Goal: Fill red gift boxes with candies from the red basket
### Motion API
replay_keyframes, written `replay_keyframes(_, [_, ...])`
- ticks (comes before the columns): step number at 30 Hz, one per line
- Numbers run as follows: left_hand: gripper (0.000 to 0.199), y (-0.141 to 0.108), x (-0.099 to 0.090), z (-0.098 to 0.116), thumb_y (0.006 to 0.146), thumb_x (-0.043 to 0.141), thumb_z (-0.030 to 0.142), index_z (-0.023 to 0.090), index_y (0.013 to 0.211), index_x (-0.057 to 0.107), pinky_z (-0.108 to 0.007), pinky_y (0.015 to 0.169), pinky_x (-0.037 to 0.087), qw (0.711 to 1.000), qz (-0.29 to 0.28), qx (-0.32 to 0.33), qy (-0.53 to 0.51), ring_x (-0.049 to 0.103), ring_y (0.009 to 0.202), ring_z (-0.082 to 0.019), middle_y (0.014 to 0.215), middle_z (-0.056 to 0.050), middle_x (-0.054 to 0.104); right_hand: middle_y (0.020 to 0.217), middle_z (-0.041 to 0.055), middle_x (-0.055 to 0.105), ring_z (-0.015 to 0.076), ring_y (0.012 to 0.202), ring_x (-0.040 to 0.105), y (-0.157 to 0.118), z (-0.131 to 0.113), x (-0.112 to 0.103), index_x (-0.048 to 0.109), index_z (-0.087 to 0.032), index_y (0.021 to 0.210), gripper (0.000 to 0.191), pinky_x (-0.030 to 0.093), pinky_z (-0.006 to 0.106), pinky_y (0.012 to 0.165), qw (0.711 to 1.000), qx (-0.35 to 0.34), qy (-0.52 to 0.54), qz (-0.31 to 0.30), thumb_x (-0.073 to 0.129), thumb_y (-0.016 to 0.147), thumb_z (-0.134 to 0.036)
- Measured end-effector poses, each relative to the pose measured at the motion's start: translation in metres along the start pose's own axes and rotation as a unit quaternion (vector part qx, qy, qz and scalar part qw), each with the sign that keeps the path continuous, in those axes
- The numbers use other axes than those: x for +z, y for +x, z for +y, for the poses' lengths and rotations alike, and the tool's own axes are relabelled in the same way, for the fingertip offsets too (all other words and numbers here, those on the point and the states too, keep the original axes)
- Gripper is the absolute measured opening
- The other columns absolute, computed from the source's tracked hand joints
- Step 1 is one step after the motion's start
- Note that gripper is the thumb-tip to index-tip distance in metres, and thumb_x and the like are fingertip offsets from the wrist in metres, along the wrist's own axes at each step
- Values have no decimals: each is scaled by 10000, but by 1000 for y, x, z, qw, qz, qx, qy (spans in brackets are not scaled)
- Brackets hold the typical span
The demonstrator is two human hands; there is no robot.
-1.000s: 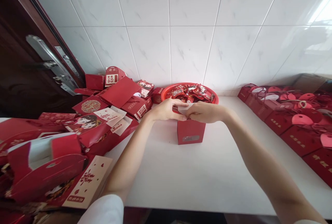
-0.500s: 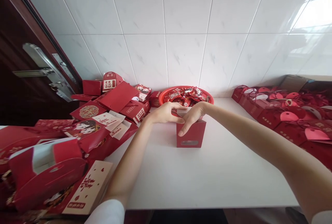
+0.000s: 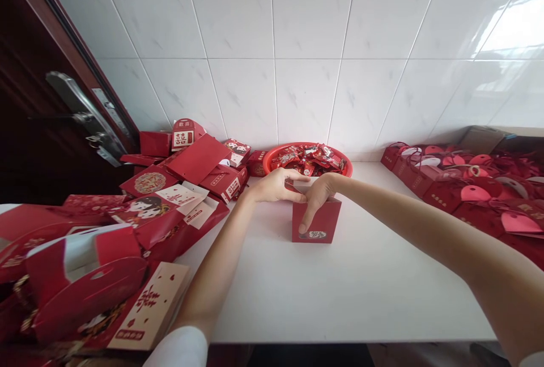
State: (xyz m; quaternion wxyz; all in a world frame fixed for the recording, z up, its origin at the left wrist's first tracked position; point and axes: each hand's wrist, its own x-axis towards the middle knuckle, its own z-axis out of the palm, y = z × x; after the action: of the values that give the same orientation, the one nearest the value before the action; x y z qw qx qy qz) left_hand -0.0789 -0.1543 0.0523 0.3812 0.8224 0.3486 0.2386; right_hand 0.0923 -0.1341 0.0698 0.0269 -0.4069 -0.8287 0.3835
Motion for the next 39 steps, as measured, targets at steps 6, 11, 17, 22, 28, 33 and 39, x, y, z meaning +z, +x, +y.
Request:
replay_keyframes(6, [651,0,0,2,670,870,453,182,1245,727,-435,1050,487,1000,-10,5,-13,626,1225,-329,1390,-147,635,748,-6,678,218,699,702,0,-2,-3,655,-194,817,678,504,272,488,941,176,25,-287,983,331,-533])
replay_keyframes(11, [647,1,0,0,653,878,457,180,1221,739,-428,1063,477,1000,-9,2,-16,605,1248,-328,1389,-133,636,850,6,699,251,812,720,1,-2,-3,646,-189,997,782,561,310,603,938,180,-16,-297,966,385,-555])
replay_keyframes(17, [638,1,1,-1,626,892,457,178,1183,754,-413,1024,506,1000,-10,0,-27,606,1250,-341,1374,-133,648,918,35,712,269,850,731,4,9,1,644,-207,1116,896,597,362,682,959,167,41,-228,956,365,-585])
replay_keyframes(22, [635,0,0,-1,645,884,439,164,1200,743,-413,1011,512,1000,-6,1,-14,637,1195,-329,1352,-140,657,955,54,719,275,882,738,8,18,0,657,-201,1125,936,611,375,721,962,169,93,-193,956,331,-597])
replay_keyframes(28, [621,1,0,-1,676,867,419,162,1225,733,-403,988,514,1000,-3,8,7,649,1150,-311,1297,-135,679,937,44,728,277,881,737,1,5,-2,675,-203,1088,891,615,389,728,939,193,94,-268,980,316,-528])
replay_keyframes(33, [623,1,0,-1,682,866,420,163,1233,729,-399,985,510,1000,-6,12,2,646,1151,-307,1264,-133,690,991,65,721,274,892,732,-4,-1,0,660,-191,1143,916,613,375,700,953,190,122,-200,955,369,-581])
replay_keyframes(39, [634,1,0,-1,682,869,428,158,1238,726,-397,995,501,1000,-8,8,-1,640,1165,-309,1261,-137,693,1154,94,688,279,1007,715,-7,-8,-1,585,-196,1288,1064,611,347,731,957,180,38,-225,980,351,-512])
